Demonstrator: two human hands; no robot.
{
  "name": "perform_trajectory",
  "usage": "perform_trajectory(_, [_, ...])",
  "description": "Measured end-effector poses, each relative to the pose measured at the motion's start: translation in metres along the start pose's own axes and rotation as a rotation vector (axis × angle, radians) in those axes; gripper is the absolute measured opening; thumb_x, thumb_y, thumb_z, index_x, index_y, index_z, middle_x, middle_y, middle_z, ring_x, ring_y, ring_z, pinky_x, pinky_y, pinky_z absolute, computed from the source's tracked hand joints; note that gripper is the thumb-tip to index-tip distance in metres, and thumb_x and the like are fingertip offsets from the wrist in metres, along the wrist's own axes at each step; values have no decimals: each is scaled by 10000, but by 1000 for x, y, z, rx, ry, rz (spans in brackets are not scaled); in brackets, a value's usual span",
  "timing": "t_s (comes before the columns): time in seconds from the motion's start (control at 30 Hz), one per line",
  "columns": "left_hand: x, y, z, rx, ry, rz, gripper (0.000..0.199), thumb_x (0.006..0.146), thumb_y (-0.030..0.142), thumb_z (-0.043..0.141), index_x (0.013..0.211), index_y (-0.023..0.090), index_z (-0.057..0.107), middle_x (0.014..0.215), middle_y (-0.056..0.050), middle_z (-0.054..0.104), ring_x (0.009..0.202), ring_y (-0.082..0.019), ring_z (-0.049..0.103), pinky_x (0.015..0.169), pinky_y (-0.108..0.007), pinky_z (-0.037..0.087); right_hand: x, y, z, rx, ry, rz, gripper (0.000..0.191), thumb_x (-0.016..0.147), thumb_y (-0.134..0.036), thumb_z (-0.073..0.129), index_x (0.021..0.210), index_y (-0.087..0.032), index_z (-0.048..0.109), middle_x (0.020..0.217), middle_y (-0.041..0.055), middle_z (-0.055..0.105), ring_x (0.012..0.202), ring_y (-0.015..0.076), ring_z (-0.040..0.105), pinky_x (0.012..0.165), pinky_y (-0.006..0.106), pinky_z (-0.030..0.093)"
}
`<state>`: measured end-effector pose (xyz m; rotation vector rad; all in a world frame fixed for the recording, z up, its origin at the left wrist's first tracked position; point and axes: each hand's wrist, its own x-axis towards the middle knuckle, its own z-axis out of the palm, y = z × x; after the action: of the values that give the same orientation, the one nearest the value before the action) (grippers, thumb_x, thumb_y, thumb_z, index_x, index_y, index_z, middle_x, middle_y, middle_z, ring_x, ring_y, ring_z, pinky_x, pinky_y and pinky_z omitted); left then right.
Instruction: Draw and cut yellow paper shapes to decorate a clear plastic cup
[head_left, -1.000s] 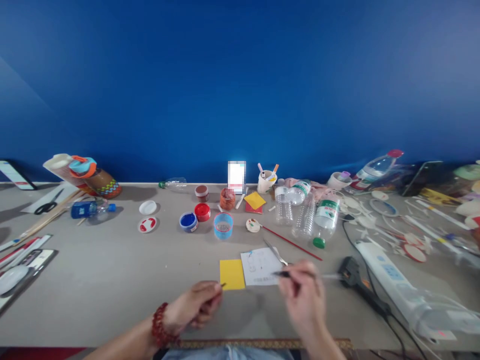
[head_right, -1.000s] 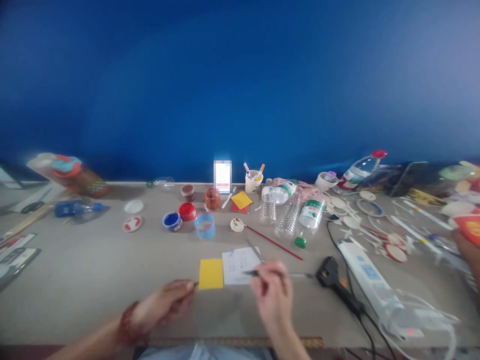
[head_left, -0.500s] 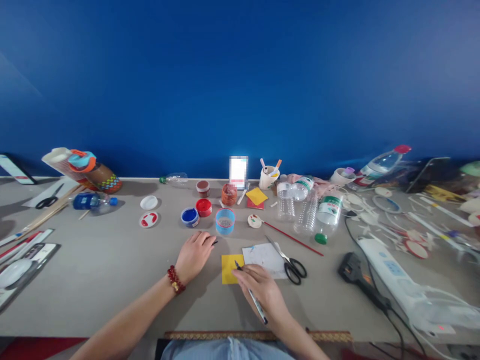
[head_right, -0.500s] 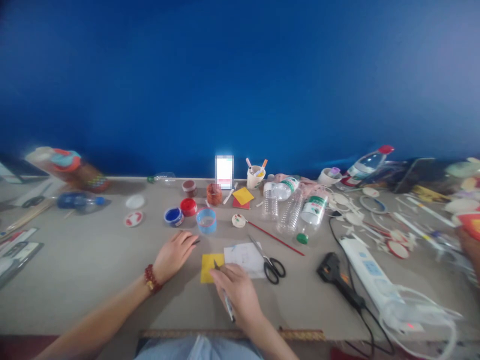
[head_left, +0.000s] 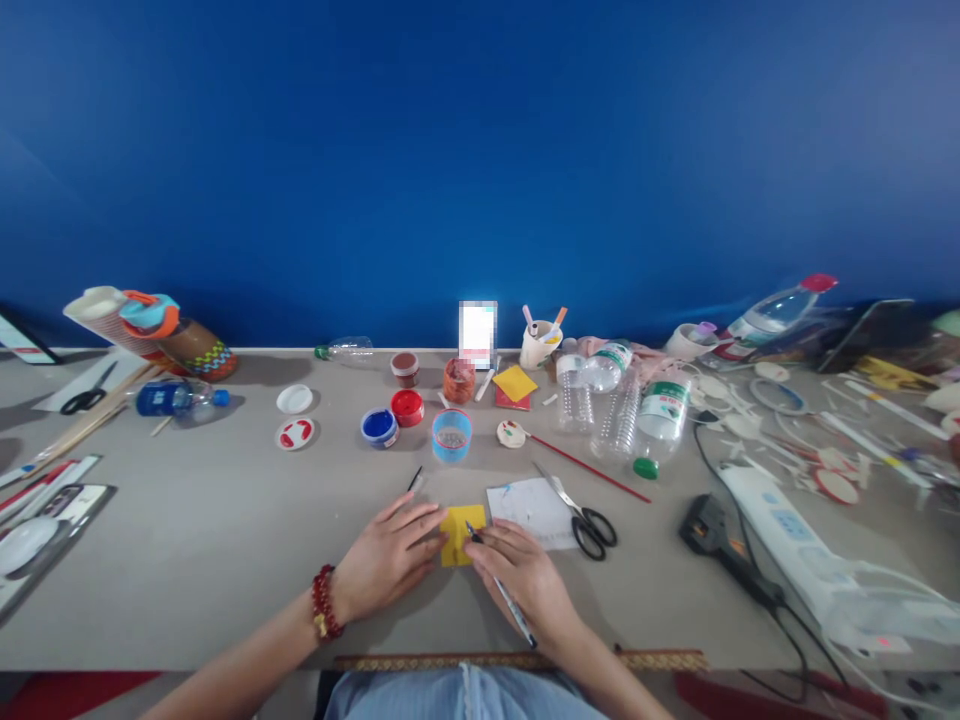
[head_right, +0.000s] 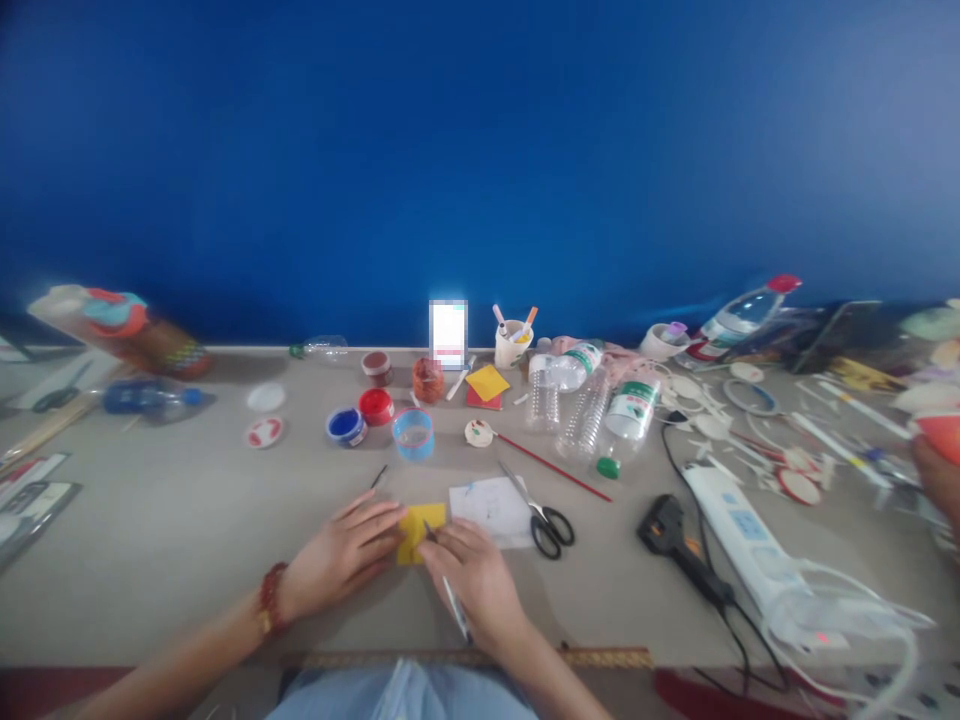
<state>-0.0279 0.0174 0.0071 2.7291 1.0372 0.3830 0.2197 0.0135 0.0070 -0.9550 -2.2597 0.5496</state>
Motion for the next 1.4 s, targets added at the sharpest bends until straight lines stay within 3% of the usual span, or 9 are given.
perform_trajectory(0.13, [-3, -1, 0, -7, 32, -4, 306, 917, 204, 533, 1213, 249, 595, 1326, -68, 597, 1272, -225, 493, 1114, -490, 349, -2, -1, 0, 38, -10, 2, 277, 909, -113, 492, 1079, -261, 653, 948, 76, 730, 868, 226, 671, 916, 444, 481])
perform_trajectory(0.27, [-3, -1, 0, -15, 29, -19, 304, 915, 194, 533, 1201, 267, 609, 1330, -60, 591, 1272, -216, 490, 1134, -474, 316, -5, 0, -4, 148, 0, 72, 262, 914, -136, 489, 1088, -255, 645, 857, 60, 716, 759, 209, 635, 768, 366, 503])
perform_trajectory(0.43, [-4, -2, -1, 3, -6, -30, 301, 939, 221, 500, 1218, 276, 602, 1326, -52, 589, 1279, -204, 470, 1158, -466, 255, -6, 5, -1, 394, 144, 418, 148, 932, -211, 468, 1023, -216, 584, 685, 11, 628, 614, 173, 592, 597, 276, 475])
perform_trajectory(0.53, [-6, -2, 0, 32, 5, -14, 290, 949, 224, 485, 1206, 274, 609, 1326, -40, 586, 1284, -204, 457, 1162, -472, 235, -3, 4, 7, 527, 150, 547, 76, 928, -242, 474, 958, -213, 537, 691, -3, 613, 583, 150, 573, 543, 236, 454])
perform_trajectory(0.73, [-10, -2, 0, 51, 20, 1, 294, 947, 220, 492, 1211, 274, 609, 1304, -43, 588, 1274, -201, 451, 1156, -461, 259, 0, -3, 18, 401, 137, 507, 86, 895, -237, 498, 851, -203, 563, 693, 8, 600, 598, 152, 576, 542, 234, 440])
perform_trajectory(0.97, [-11, -3, 3, 44, 38, -7, 308, 944, 216, 505, 1227, 297, 599, 1304, -29, 584, 1269, -200, 450, 1143, -446, 275, 13, -5, 24, 334, 125, 436, 99, 873, -210, 510, 924, -200, 595, 753, 26, 659, 682, 173, 630, 599, 245, 471])
perform_trajectory(1.13, [-13, -4, 2, 40, 11, -14, 294, 952, 207, 493, 1208, 290, 612, 1321, -29, 576, 1287, -206, 439, 1143, -453, 270, 19, -9, 29, 269, 177, 393, 81, 818, -168, 531, 794, -199, 602, 677, 3, 616, 625, 157, 592, 571, 234, 437])
perform_trajectory(1.4, [-14, -11, -4, 6, -5, -27, 301, 946, 174, 479, 1181, 286, 628, 1317, -26, 584, 1281, -189, 451, 1138, -429, 289, 27, -6, 38, 332, 110, 455, 72, 836, -178, 517, 878, -207, 567, 704, -8, 632, 595, 136, 580, 561, 218, 435])
